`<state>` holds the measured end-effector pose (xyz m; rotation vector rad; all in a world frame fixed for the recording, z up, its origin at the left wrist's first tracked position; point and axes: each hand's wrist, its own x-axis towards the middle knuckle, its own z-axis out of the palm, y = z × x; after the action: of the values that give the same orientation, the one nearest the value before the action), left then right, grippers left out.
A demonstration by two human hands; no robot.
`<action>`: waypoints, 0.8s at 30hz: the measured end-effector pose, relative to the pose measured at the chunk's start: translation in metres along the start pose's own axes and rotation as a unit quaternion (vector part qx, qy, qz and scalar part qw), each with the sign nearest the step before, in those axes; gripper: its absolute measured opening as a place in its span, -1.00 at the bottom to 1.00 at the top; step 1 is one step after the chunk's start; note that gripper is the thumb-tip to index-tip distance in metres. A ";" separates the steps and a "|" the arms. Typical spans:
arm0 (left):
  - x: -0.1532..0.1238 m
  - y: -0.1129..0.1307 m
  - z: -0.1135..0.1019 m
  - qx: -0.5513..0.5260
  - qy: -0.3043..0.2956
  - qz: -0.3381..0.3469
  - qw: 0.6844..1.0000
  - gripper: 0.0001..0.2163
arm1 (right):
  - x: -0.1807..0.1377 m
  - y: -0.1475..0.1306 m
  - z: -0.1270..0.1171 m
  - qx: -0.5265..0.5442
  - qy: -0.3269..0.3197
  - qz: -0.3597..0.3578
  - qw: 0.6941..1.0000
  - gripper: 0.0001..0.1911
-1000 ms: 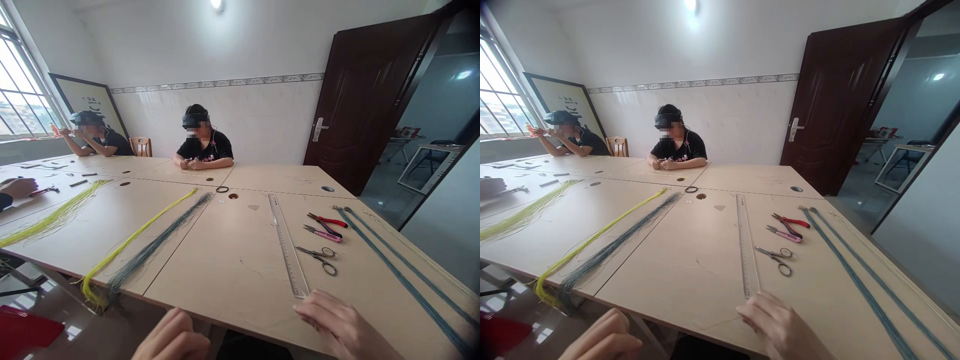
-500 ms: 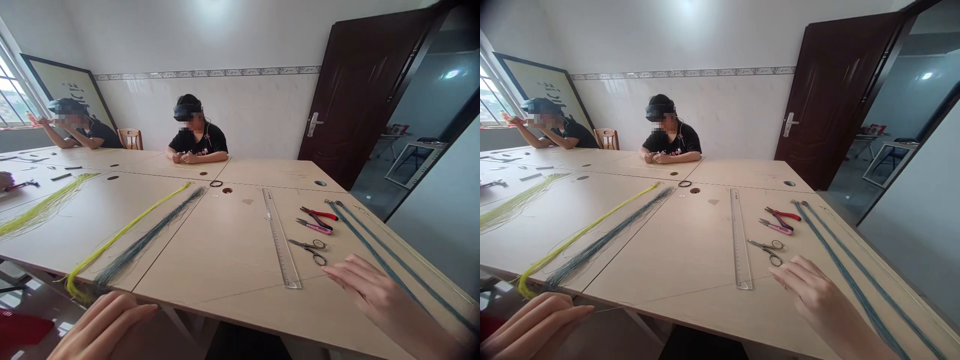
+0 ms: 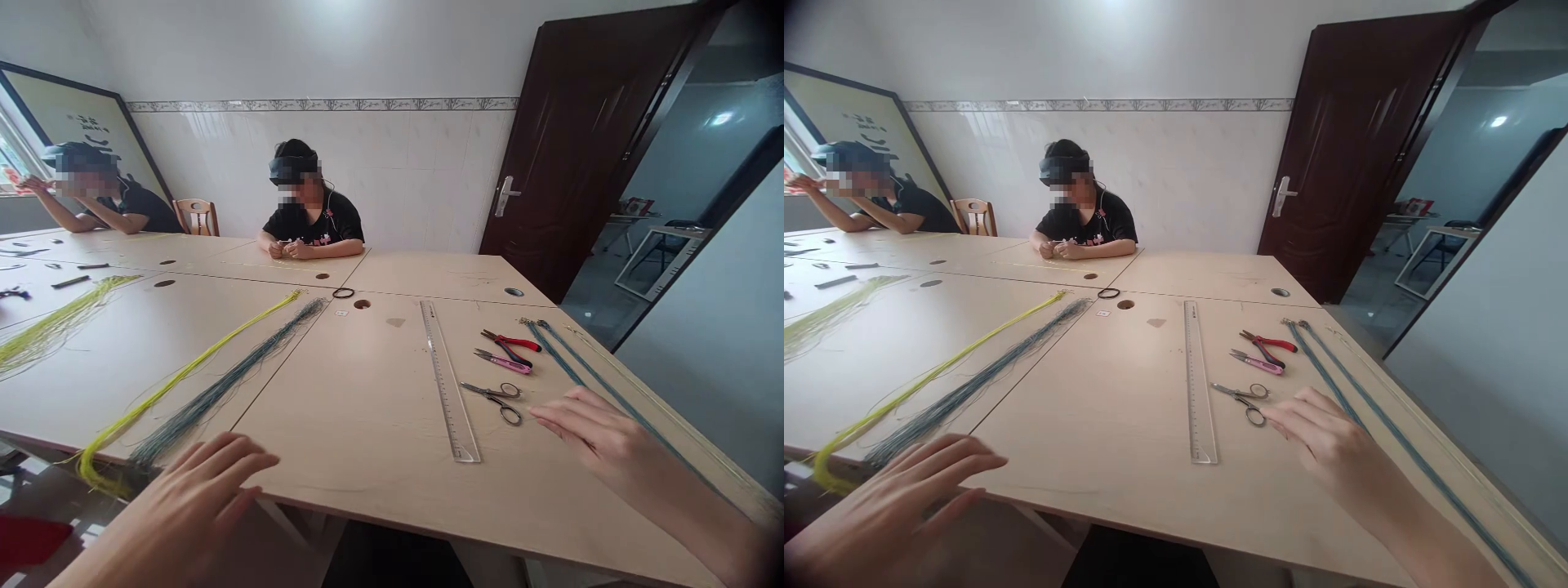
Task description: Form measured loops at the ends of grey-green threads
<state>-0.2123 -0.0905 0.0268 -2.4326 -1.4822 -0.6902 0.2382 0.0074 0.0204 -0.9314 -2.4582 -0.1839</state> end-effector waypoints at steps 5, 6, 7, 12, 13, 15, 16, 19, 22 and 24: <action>0.073 0.048 0.007 -0.201 -0.149 0.023 0.968 -0.76 | 0.047 -0.011 0.011 0.085 0.025 0.008 0.996 -0.76; 0.090 0.057 0.016 -0.267 -0.159 0.011 0.951 -0.76 | 0.057 -0.013 0.017 0.091 0.024 0.007 0.996 -0.77; 0.108 0.064 0.028 -0.344 -0.168 -0.014 0.924 -0.79 | 0.067 -0.015 0.023 0.099 0.025 0.008 0.995 -0.78; 0.176 0.080 0.106 -0.550 -0.162 -0.112 0.811 -0.79 | 0.091 -0.013 0.064 0.130 0.080 0.043 0.987 -0.84; 0.182 0.081 0.118 -0.571 -0.154 -0.130 0.796 -0.78 | 0.091 -0.012 0.071 0.135 0.097 0.052 0.985 -0.84; 0.186 0.081 0.135 -0.604 -0.149 -0.163 0.766 -0.78 | 0.088 -0.010 0.080 0.146 0.128 0.067 0.979 -0.85; 0.185 0.080 0.139 -0.617 -0.153 -0.174 0.752 -0.80 | 0.086 -0.009 0.082 0.152 0.140 0.072 0.976 -0.86; 0.180 0.079 0.139 -0.645 -0.177 -0.191 0.718 -0.83 | 0.081 -0.010 0.082 0.177 0.171 0.072 0.967 -0.86; 0.179 0.078 0.134 -0.661 -0.203 -0.190 0.697 -0.81 | 0.081 -0.016 0.080 0.210 0.191 0.057 0.957 -0.82; 0.178 0.078 0.132 -0.666 -0.230 -0.174 0.688 -0.80 | 0.081 -0.021 0.079 0.233 0.191 0.050 0.952 -0.82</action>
<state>-0.0381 0.0655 0.0052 -3.5242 -2.0903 -1.8942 0.1406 0.0626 -0.0065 -0.7273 -1.9656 0.2269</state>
